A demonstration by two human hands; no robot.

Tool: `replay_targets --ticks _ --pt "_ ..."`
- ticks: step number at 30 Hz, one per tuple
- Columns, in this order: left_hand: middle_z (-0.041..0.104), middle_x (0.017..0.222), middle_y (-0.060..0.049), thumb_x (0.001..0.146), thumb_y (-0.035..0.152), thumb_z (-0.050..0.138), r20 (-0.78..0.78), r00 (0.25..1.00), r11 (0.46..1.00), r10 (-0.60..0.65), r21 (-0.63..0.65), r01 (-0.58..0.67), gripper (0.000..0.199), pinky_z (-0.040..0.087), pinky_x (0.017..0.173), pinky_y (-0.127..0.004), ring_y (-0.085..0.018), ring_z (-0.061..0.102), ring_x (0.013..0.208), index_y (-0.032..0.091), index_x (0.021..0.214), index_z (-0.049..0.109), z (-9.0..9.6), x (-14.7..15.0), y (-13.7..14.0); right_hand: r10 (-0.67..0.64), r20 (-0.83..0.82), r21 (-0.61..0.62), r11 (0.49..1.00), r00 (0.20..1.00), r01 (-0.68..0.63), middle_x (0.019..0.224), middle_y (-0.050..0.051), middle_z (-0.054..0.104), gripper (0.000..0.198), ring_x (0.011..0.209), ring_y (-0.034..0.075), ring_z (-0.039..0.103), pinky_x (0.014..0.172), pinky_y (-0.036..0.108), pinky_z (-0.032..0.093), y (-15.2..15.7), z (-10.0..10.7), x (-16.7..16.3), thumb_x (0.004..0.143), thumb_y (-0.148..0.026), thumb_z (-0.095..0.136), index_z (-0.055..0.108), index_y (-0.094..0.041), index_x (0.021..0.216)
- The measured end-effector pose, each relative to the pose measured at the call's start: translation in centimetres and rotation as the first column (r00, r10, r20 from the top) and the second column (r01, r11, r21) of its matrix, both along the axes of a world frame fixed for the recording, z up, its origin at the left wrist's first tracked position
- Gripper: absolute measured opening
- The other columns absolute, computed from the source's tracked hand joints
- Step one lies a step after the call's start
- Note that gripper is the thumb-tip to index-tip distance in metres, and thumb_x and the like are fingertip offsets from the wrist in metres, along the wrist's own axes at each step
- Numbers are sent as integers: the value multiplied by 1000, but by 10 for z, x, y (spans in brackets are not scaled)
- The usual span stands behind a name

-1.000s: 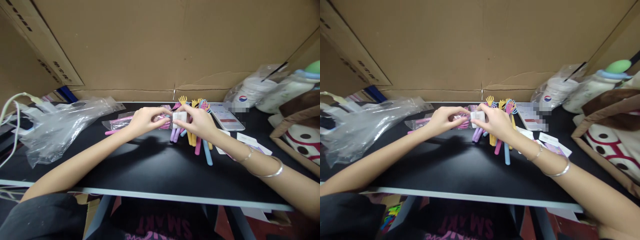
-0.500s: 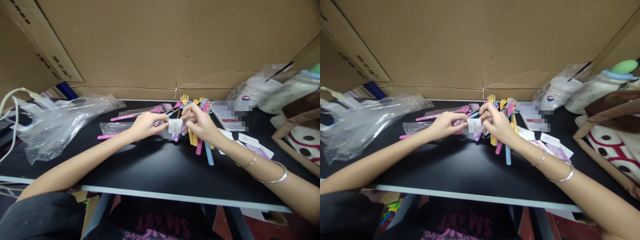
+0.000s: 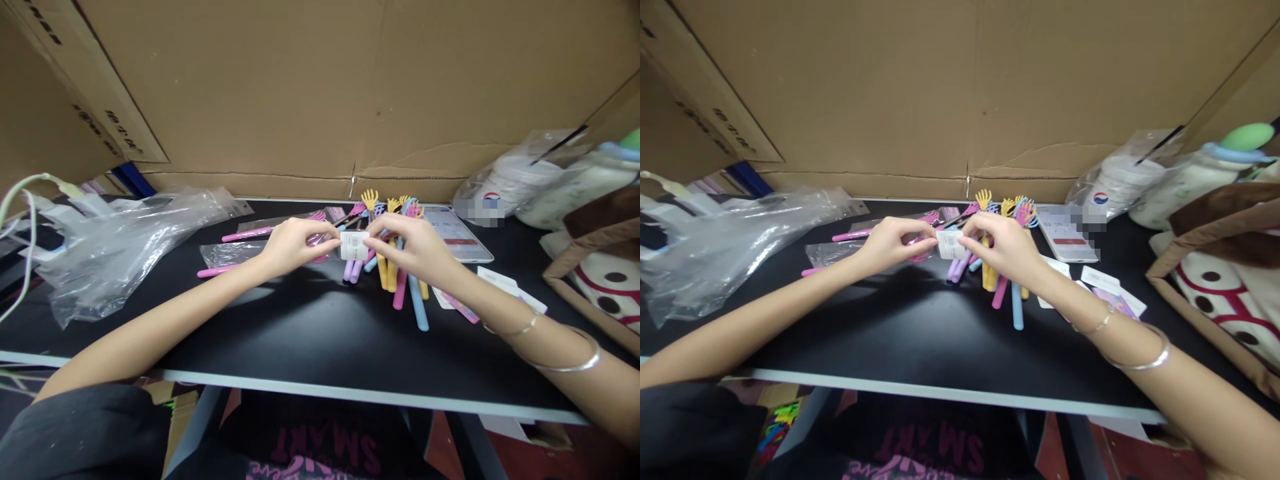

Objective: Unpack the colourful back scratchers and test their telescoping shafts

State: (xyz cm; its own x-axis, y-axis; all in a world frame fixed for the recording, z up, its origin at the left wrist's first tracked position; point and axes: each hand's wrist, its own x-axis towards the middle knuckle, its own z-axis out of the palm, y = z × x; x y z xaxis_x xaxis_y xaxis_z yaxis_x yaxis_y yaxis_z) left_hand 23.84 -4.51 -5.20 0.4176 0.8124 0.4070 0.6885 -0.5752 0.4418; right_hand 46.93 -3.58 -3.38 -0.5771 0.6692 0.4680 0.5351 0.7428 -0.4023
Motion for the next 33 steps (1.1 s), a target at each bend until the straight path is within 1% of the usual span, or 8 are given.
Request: replay_targets --ticks 5,9,13,17,20,23,27,33 --pt "68 72 5 86 46 54 11 999 999 39 4 -39 28 30 55 -21 -9 51 56 25 88 72 7 -6 4 -169 160 215 968 973 133 83 6 66 22 76 21 60 66 34 45 -17 29 43 90 -40 49 58 -22 82" --pt "67 69 5 85 44 55 -1 997 996 78 46 -78 26 30 55 -21 -9 49 56 25 88 72 10 -13 11 -425 309 485 840 851 244 79 6 66 44 78 25 60 48 32 35 -35 22 99 90 -60 36 59 -27 75" --pt "63 65 4 85 45 56 33 992 979 119 163 -123 27 29 55 -22 -10 49 57 22 86 71 24 -11 12 -357 457 452 882 815 134 69 6 62 55 67 26 58 47 35 37 -44 -3 134 87 -69 28 57 -28 67" --pt "60 70 2 85 49 56 325 945 976 12 204 -82 31 35 58 -23 -11 51 65 20 83 65 53 -7 21 -332 506 353 922 796 160 88 8 66 55 80 32 62 56 41 45 -44 -3 125 79 -75 39 63 -27 91" --pt "56 70 2 84 51 56 651 755 982 -73 181 -61 27 37 55 -23 -11 50 68 25 81 60 75 -7 38 -286 416 239 950 863 200 101 9 66 46 84 29 64 62 39 48 -42 12 87 83 -67 44 60 -28 103" --pt "54 69 2 87 46 51 859 509 997 61 -27 -74 19 36 47 -25 -12 46 57 29 87 58 88 -10 62 -100 289 63 994 952 85 103 7 67 31 93 26 64 74 38 49 -40 17 35 88 -51 48 56 -25 103" --pt "57 72 2 91 50 44 919 341 980 197 -184 -70 24 38 48 -25 -12 50 55 29 95 55 82 -14 91 133 140 -228 969 981 -99 106 7 65 26 93 20 63 79 33 49 -33 -1 -20 86 -36 56 49 -23 106" --pt "54 69 4 97 49 37 961 54 960 271 -265 -93 29 40 54 -23 -9 50 58 25 95 52 80 -7 94 48 -125 -342 936 991 -88 96 7 61 31 81 17 62 70 33 51 -7 -31 -48 78 -26 60 35 -22 97"
